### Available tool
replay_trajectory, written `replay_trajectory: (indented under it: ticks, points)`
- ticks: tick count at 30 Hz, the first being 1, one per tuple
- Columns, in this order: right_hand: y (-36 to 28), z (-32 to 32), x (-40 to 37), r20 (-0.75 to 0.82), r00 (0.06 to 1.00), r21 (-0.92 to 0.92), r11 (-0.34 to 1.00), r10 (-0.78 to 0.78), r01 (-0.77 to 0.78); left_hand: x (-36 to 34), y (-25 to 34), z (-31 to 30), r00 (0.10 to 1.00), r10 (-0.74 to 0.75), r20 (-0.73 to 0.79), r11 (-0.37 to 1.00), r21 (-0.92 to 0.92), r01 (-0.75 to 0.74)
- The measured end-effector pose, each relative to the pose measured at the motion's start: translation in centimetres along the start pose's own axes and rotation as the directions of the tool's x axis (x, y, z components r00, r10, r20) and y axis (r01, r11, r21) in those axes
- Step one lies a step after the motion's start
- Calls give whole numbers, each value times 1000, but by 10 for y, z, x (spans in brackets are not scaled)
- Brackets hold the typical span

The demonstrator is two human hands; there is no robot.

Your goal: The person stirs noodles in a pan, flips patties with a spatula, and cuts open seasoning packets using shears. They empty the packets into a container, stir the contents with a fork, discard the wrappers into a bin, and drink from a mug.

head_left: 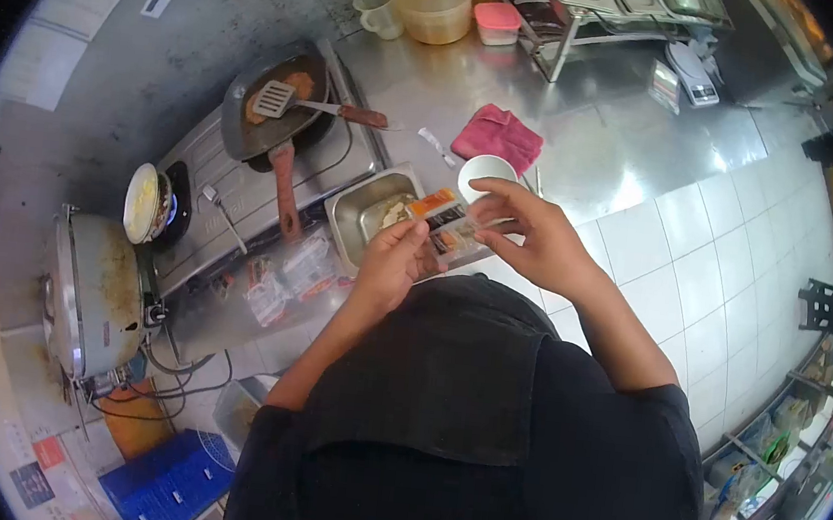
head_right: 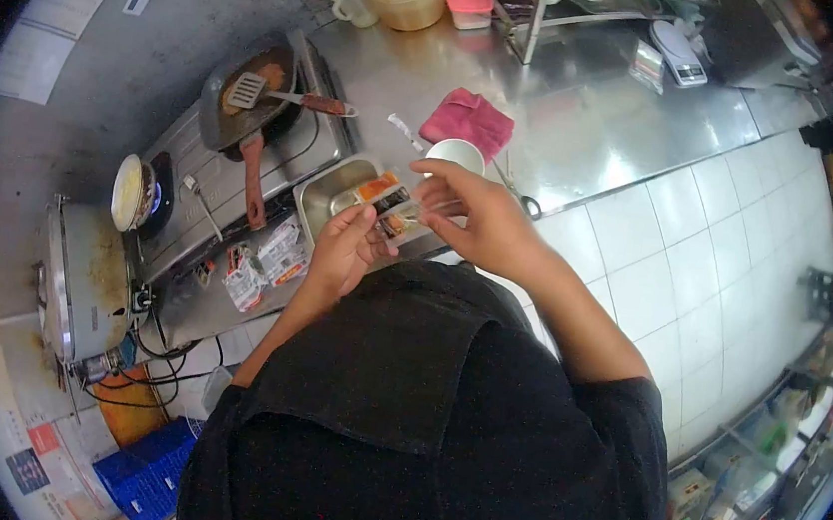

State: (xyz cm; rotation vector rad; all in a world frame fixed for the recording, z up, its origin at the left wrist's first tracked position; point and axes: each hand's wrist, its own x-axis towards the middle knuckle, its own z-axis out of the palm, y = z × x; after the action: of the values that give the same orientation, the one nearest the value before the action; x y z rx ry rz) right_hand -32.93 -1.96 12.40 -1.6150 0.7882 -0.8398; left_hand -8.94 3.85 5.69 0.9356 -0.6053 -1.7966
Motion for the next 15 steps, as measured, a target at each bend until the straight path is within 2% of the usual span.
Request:
replay_trajectory:
  ticks: [1, 2, 3, 4, 5, 6, 7, 9, 10, 11, 13, 15]
  points:
    - [4, -6, -4, -12, 1000, -4, 1000, 3, -3, 3, -1, 0, 1000, 10, 27, 998, -70, -8]
    - [10, -15, -8, -98, 995, -104, 995, -22, 12, 6, -2, -1, 999, 5, 37, 998, -69, -3]
    - [18, -25, -10, -175, 983, -203, 979, -57, 21, 8, -1, -3, 998, 18, 53, 981, -191, -7]
    - [35, -37, -14, -278, 960, -311, 941, 39, -129, 9, -1, -3, 997, 33, 66, 950, -312, -11]
    - [60, -46, -22, -344, 936, -504, 828, 71, -248, 9, 2, 5, 1000, 26, 4, 943, -331, -23]
    - [84, -53, -28, -412, 908, -659, 662, 81, -358, 10, 2, 9, 999, 33, 7, 942, -334, -29]
    - [100, -55, -34, -404, 912, -666, 660, 70, -346, 13, 3, 13, 998, 54, -17, 929, -367, -56]
    - [120, -46, -47, -451, 860, -712, 486, 237, -508, 17, 4, 9, 994, 92, -52, 911, -398, -105]
    - [122, -39, -49, -479, 836, -710, 441, 267, -548, 22, 0, 1, 992, 114, 53, 902, -424, -81]
    - [123, -34, -50, -488, 827, -715, 416, 279, -562, 26, -3, -7, 978, 138, 157, 894, -445, -55]
    - [128, -30, -50, -490, 826, -728, 389, 279, -564, 28, 0, -3, 976, 164, 142, 896, -435, -87]
    - [143, -34, -51, -510, 790, -695, 378, 342, -612, 30, 2, -2, 972, 184, 149, 893, -439, -102]
